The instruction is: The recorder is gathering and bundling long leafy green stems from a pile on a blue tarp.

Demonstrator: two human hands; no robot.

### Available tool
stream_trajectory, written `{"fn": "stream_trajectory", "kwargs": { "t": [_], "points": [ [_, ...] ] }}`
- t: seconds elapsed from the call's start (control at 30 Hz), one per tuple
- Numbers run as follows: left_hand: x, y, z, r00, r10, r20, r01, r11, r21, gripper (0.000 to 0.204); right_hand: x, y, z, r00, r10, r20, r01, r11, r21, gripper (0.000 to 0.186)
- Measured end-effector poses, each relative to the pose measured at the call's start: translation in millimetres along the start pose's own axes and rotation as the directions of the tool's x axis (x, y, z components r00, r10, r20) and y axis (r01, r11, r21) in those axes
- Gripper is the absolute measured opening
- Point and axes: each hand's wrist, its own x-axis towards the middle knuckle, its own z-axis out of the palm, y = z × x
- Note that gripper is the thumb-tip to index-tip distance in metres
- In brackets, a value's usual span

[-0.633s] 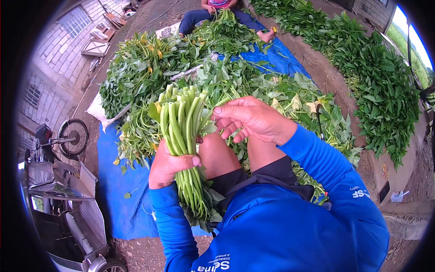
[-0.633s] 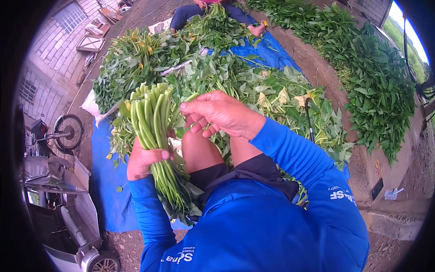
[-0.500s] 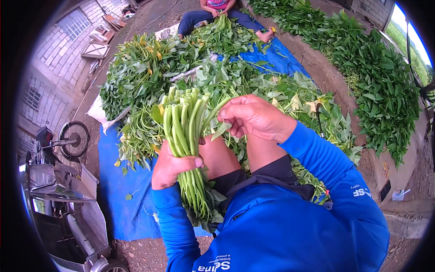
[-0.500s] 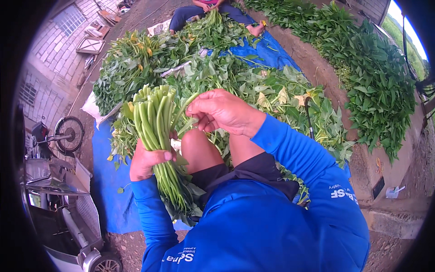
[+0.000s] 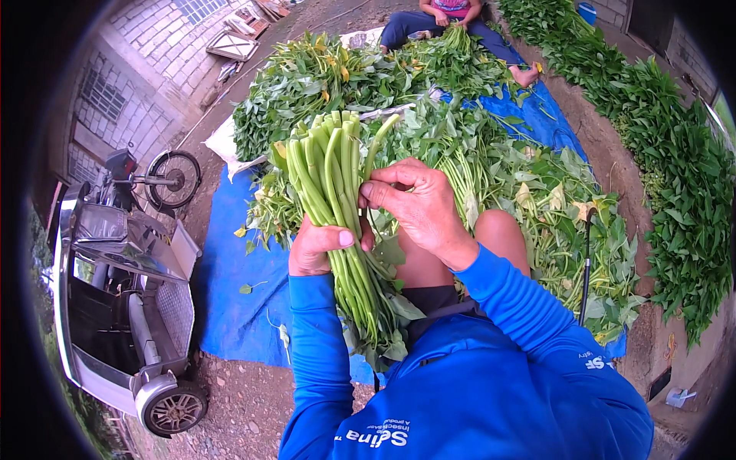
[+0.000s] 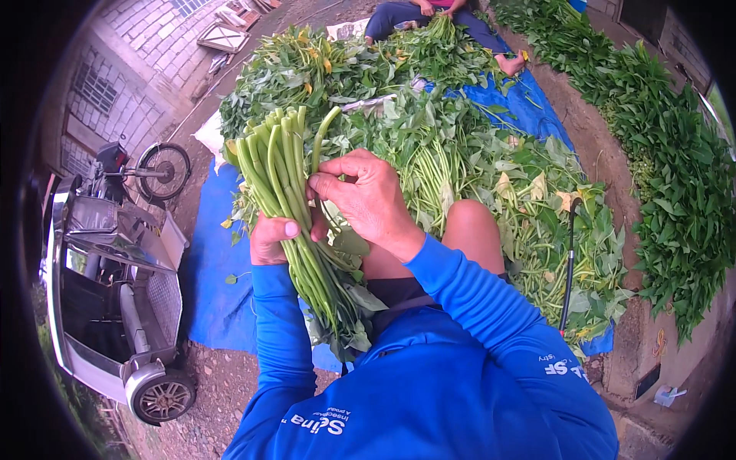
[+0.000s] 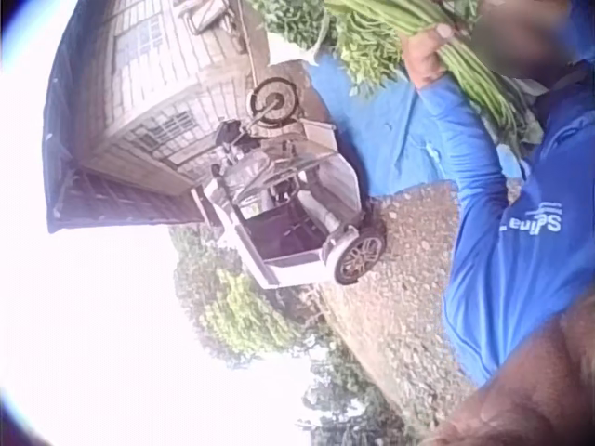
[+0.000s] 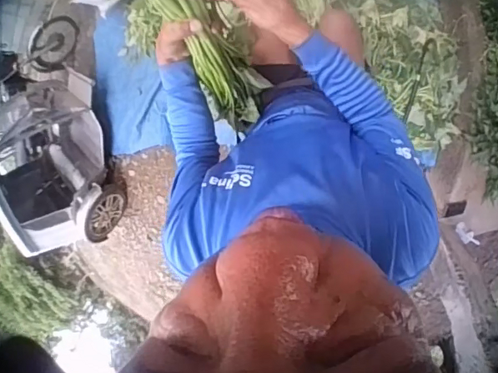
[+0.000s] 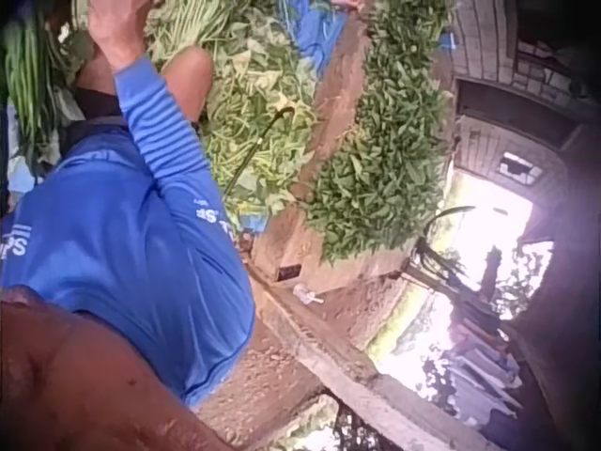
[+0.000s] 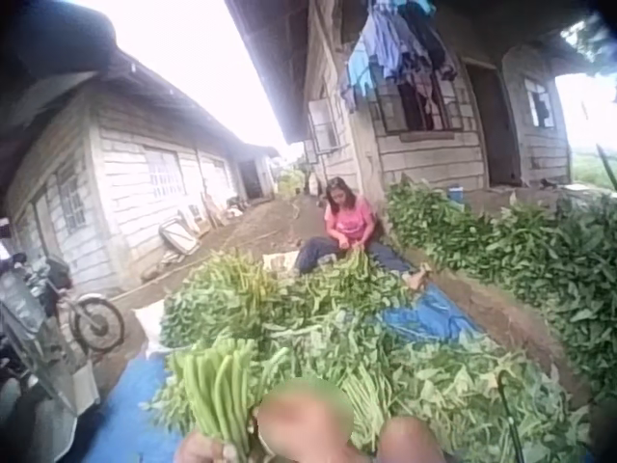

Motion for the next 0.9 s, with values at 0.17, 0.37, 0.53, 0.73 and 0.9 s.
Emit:
{"fn": "stream_trajectory", "kwargs": {
  "t": [0.17, 0.37, 0.53, 0.73, 0.9],
  "points": [
    [-5, 7, 2, 0.993, 0.084, -0.08, -0.086, 0.996, -0.023, 0.076, 17, -4, 4, 1.0, -0.012, 0.012, 0.013, 0.992, -0.123, 0.018],
    [-12, 32, -10, 0.993, 0.109, -0.049, -0.109, 0.994, 0.016, 0.069, 34, -42, -29, 0.999, -0.046, -0.023, 0.041, 0.983, -0.181, 0.022],
    [-17, 55, -38, 0.985, 0.165, -0.048, -0.169, 0.982, -0.083, 0.068, 48, -126, -76, 0.971, -0.235, 0.044, 0.234, 0.895, -0.381, 0.022],
    [-1, 70, -24, 0.97, 0.227, 0.086, -0.21, 0.962, -0.176, 0.071, 36, -220, -78, 0.924, 0.17, 0.341, -0.065, 0.952, -0.298, 0.027],
    [11, 65, 7, 0.964, 0.261, 0.057, -0.25, 0.955, -0.158, 0.07, 41, -179, -37, 0.806, 0.179, 0.564, -0.07, 0.975, -0.209, 0.026]
  ]
}}
